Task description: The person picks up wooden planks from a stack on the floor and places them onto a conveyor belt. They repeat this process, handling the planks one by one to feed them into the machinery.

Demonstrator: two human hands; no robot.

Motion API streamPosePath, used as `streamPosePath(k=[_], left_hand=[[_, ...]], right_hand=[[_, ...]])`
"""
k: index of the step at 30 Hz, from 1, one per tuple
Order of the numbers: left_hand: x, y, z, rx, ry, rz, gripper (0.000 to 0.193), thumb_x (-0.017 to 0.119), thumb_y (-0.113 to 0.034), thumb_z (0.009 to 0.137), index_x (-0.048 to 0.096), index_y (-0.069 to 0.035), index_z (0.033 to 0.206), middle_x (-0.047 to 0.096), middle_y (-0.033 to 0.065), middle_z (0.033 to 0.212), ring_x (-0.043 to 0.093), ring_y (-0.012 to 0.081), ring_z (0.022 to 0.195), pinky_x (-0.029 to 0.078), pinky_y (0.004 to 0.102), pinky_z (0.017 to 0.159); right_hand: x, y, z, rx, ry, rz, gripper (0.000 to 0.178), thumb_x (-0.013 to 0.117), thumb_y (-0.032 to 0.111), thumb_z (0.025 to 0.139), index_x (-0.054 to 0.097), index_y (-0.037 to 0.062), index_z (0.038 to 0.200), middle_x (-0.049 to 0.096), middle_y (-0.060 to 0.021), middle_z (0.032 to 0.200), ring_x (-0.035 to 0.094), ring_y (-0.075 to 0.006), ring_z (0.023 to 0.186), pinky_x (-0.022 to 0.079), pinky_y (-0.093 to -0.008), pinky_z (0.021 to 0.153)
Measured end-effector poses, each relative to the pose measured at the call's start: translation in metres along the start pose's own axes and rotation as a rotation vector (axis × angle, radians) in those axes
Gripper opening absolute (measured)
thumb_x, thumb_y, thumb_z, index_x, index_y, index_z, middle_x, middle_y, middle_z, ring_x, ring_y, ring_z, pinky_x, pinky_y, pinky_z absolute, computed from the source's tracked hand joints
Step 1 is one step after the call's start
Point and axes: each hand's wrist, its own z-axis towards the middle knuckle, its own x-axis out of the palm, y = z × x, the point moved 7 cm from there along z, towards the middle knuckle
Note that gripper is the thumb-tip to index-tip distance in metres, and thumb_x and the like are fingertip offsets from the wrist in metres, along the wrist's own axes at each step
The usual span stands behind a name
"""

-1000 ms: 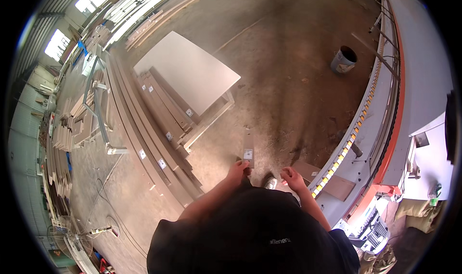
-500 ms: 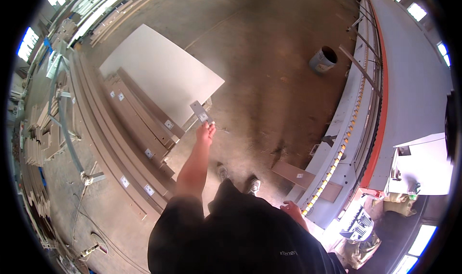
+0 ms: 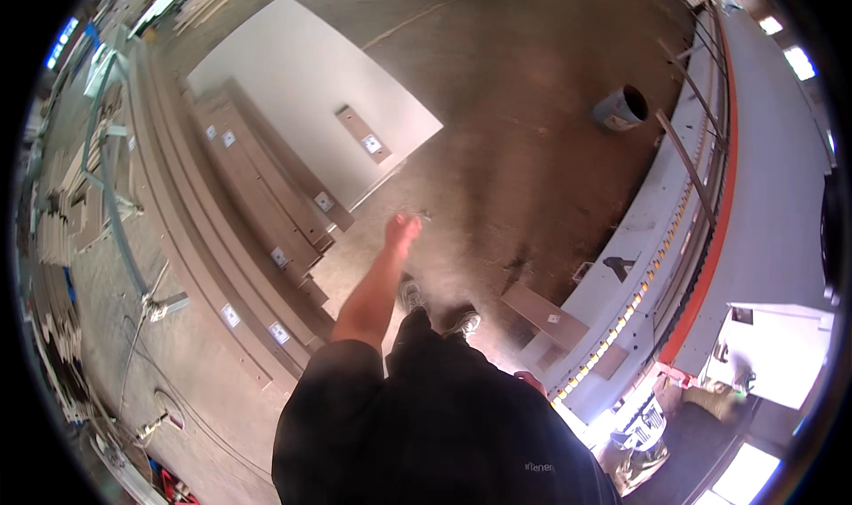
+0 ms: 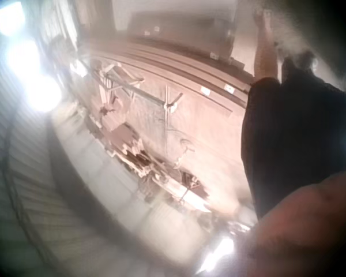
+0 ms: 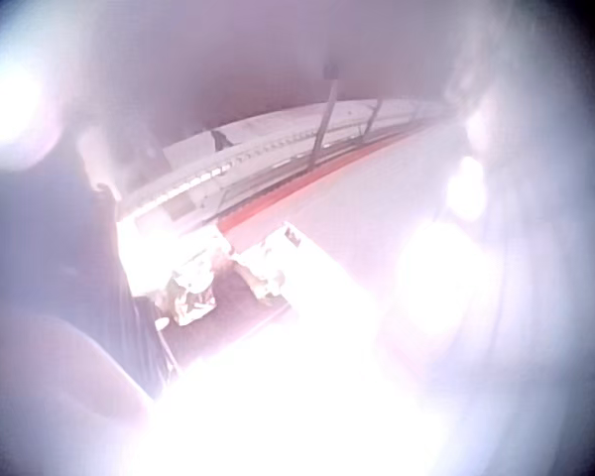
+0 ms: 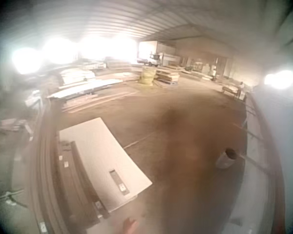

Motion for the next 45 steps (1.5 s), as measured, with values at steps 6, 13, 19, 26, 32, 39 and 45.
streamPosePath(k=[6, 13, 19, 26, 32, 39, 45], left_hand=[[-0.018, 0.06, -0.175, -0.335, 0.331, 0.406, 0.013, 0.068, -0.023, 0.086, 0.069, -0.011, 0.087, 0.069, 0.0102, 0.08, 0.067, 0.0273, 0.069, 0.054, 0.0452, 0.065], [-0.074, 0.101, -0.244, -0.781, 0.126, 0.018, 0.016, 0.064, -0.02, 0.097, 0.069, -0.01, 0.108, 0.072, 0.0084, 0.097, 0.07, 0.0239, 0.084, 0.054, 0.0386, 0.066], [-0.121, 0.062, -0.133, -0.591, -0.274, -0.442, 0.025, 0.059, -0.024, 0.1, 0.055, -0.012, 0.121, 0.062, 0.0077, 0.114, 0.068, 0.0254, 0.091, 0.057, 0.0402, 0.07], [-0.129, 0.029, -0.018, -0.404, -0.821, -0.808, 0.064, 0.063, -0.024, 0.103, 0.029, -0.014, 0.156, 0.058, 0.0104, 0.117, 0.068, 0.025, 0.092, 0.061, 0.0375, 0.072], [-0.146, 0.063, 0.002, -0.215, -0.755, -0.757, 0.06, 0.063, -0.01, 0.1, 0.04, -0.012, 0.155, 0.066, 0.0123, 0.119, 0.071, 0.0225, 0.09, 0.058, 0.0323, 0.079], [-0.088, 0.061, -0.054, -0.285, -0.707, -0.723, 0.055, 0.063, -0.007, 0.098, 0.045, -0.008, 0.151, 0.067, 0.0115, 0.108, 0.069, 0.0215, 0.087, 0.059, 0.0319, 0.08], [-0.105, 0.039, 0.009, -0.194, -0.387, 0.564, 0.039, 0.058, -0.023, 0.099, 0.057, -0.016, 0.138, 0.069, 0.0077, 0.118, 0.068, 0.0233, 0.106, 0.05, 0.0417, 0.099]], right_hand=[[-0.008, 0.043, 0.048, -0.009, -0.073, -0.109, 0.046, 0.076, 0.047, 0.089, 0.07, 0.0123, 0.119, 0.077, -0.0085, 0.099, 0.073, -0.0231, 0.095, 0.056, -0.0361, 0.086], [-0.015, 0.015, 0.113, -0.174, -0.028, -0.279, 0.044, 0.074, 0.044, 0.092, 0.068, 0.0132, 0.122, 0.076, -0.0096, 0.108, 0.073, -0.0243, 0.103, 0.056, -0.0367, 0.087], [-0.03, -0.011, 0.086, -0.149, -0.043, -0.215, 0.043, 0.076, 0.042, 0.09, 0.067, 0.0126, 0.12, 0.075, -0.0105, 0.106, 0.073, -0.0245, 0.102, 0.056, -0.0361, 0.086], [-0.018, -0.006, 0.021, -0.033, 0.066, -0.09, 0.038, 0.077, 0.034, 0.091, 0.067, 0.0122, 0.121, 0.076, -0.0086, 0.099, 0.073, -0.0213, 0.094, 0.056, -0.0339, 0.086], [-0.007, 0.056, -0.009, 0.087, 0.071, -0.078, 0.037, 0.076, 0.027, 0.094, 0.065, 0.0062, 0.123, 0.076, -0.0086, 0.111, 0.071, -0.0166, 0.103, 0.055, -0.0309, 0.09], [0.001, 0.01, 0.006, 0.186, 0.003, 0.033, 0.045, 0.074, 0.037, 0.092, 0.067, 0.0078, 0.125, 0.076, -0.0091, 0.104, 0.072, -0.0192, 0.101, 0.055, -0.0336, 0.092], [-0.01, 0.077, -0.006, 0.167, 0.021, -0.076, 0.046, 0.073, 0.044, 0.09, 0.069, 0.0143, 0.125, 0.076, -0.0067, 0.1, 0.072, -0.0209, 0.098, 0.056, -0.0362, 0.089]])
